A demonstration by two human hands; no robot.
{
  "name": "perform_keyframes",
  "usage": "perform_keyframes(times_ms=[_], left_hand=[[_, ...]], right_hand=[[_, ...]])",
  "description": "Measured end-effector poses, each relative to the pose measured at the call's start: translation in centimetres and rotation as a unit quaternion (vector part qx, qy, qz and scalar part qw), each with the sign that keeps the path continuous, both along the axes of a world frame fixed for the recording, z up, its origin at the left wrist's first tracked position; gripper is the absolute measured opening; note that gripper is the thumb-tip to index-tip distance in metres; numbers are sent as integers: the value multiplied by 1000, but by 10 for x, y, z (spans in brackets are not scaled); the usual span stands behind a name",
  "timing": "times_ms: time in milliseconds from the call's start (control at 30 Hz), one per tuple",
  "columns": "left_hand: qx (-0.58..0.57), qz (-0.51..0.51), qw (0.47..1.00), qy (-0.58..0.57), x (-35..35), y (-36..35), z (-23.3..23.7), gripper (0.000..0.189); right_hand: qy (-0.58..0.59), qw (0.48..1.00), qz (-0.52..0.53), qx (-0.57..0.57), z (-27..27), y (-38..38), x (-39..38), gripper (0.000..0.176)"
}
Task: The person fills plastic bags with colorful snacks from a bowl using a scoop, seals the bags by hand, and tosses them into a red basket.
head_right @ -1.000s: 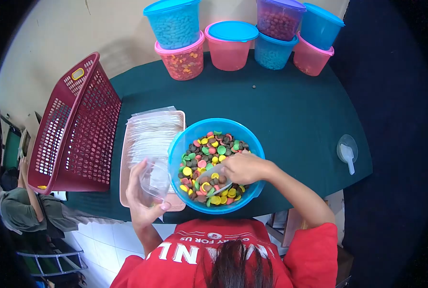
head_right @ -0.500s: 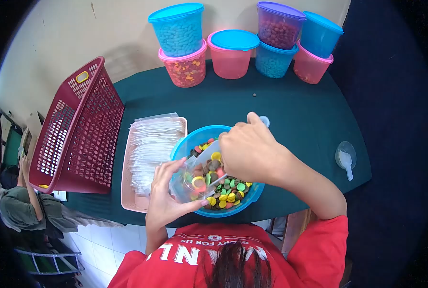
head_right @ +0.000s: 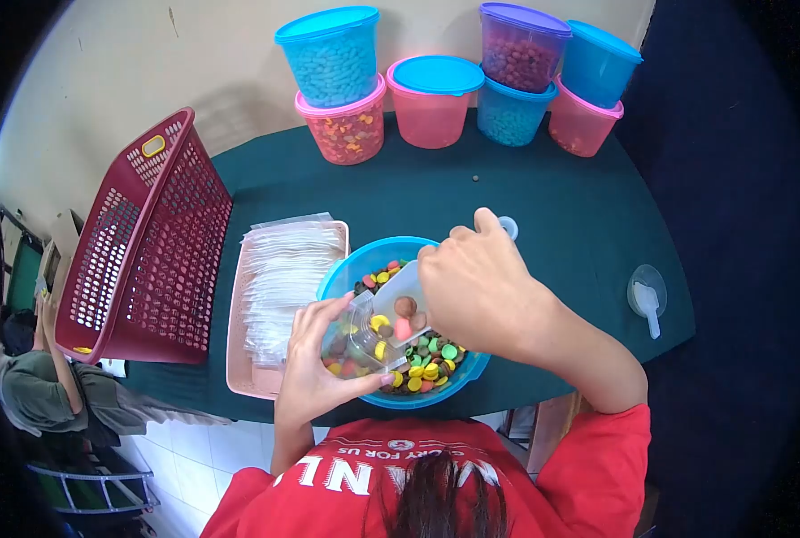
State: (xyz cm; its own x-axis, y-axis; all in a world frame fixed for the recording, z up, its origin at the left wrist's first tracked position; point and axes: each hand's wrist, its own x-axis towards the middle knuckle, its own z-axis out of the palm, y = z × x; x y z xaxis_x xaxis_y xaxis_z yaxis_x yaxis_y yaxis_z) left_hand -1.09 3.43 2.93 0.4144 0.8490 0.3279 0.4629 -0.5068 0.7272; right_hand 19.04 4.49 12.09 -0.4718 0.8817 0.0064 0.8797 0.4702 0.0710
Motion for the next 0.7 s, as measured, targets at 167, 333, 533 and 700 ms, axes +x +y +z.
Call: perform_keyframes(times_ms=[167,333,533,700], left_hand=[[-2,-15,1000,-5,-1,1,1,81],[-2,10,999,-48,-9,7,-1,83],[-170,-73,880,-438,-52,20,-5,105],[-204,-137,753,-610,-69,29,3,119]], right_hand=[[13,998,-2,-66,-1,7,8,19],[98,993,-37,-54,6,12,29,23],[105,989,-67,-74,6,8,40,25],[88,986,-79,-115,-2,14,44,25]])
